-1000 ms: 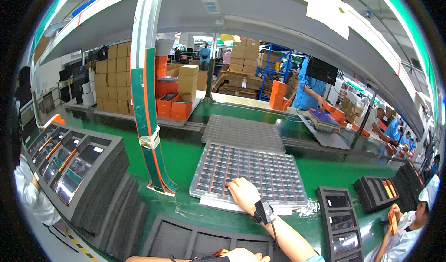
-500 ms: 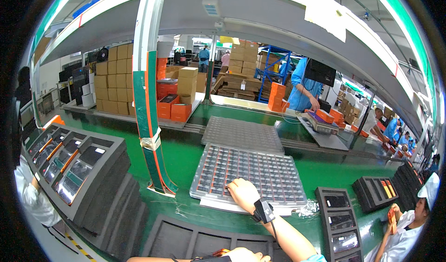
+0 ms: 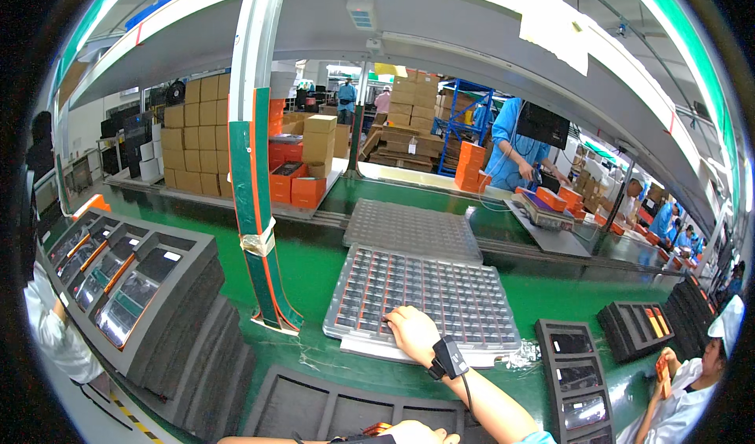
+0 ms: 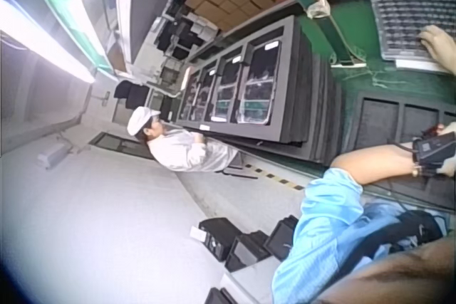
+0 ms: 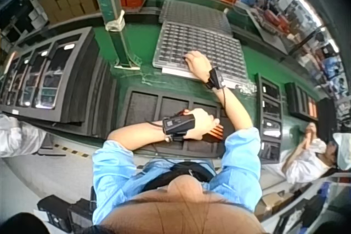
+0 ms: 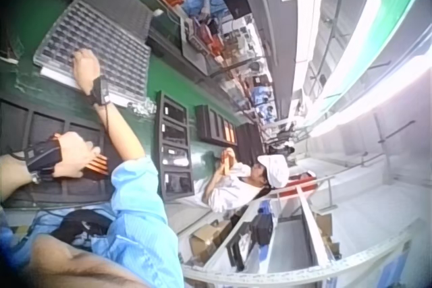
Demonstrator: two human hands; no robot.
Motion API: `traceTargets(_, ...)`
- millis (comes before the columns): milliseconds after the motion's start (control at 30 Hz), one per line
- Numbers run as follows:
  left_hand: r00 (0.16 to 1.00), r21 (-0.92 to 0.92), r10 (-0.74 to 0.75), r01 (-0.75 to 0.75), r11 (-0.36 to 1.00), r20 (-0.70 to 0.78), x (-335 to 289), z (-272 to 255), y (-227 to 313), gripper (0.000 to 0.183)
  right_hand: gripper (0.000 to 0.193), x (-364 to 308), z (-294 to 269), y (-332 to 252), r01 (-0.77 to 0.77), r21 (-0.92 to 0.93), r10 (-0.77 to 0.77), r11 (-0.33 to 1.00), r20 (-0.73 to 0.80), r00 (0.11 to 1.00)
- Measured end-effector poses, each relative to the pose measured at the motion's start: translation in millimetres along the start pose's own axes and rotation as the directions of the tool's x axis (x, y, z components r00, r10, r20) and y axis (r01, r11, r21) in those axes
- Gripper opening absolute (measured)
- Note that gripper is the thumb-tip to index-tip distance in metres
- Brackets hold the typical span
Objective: Organizing components and assembling mobile phone units into trays on a factory line.
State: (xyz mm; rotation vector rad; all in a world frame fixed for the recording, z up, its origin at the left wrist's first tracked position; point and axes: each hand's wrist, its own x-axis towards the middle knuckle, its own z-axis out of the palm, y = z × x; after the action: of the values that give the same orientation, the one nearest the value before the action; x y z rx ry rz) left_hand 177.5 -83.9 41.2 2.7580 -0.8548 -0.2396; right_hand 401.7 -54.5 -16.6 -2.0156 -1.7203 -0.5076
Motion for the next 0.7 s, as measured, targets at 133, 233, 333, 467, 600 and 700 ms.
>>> traceTargets(133, 1.0, 0.001, -0.002, 0.002, 1.0, 0.009, -3.3, -4.4, 0.3, 0.061, 0.012, -2.8, -1.2, -2.7, 0.015, 0.007, -0.015, 1.0, 0.01, 1.0)
traceTargets(233, 1.0, 0.006, 0.002, -0.002, 1.0, 0.007, -4.5, -4.6, 0.6, 0.063, 0.012, -1.0, -2.3, -0.5, 0.055, 0.004, -0.055, 0.998, -0.004, 0.998)
traceTargets(333, 1.0, 0.015, 0.003, -0.003, 1.0, 0.015, -3.8, -5.4, 2.6, 0.065, 0.012, 4.3, -1.0, 8.6, 0.028, 0.027, -0.027, 0.999, -0.018, 0.999)
traceTargets(467, 1.0, -0.01, 0.007, -0.007, 1.0, 0.023, -1.0, -8.9, 0.9, 0.065, 0.013, 9.6, 6.2, 24.2, -0.127, 0.055, 0.132, 0.99, -0.106, 0.986)
traceTargets(600, 0.999, -0.009, 0.01, -0.01, 1.0, -0.037, -4.7, -2.9, 0.8, 0.067, 0.016, 14.3, 16.1, 19.4, -0.037, 0.036, 0.038, 0.999, -0.016, 0.999)
traceTargets(700, 1.0, 0.003, 0.01, -0.01, 1.0, -0.002, -1.7, -5.2, -2.1, 0.069, 0.015, 11.8, 18.7, 18.7, -0.056, -0.001, 0.056, 0.998, -0.033, 0.998)
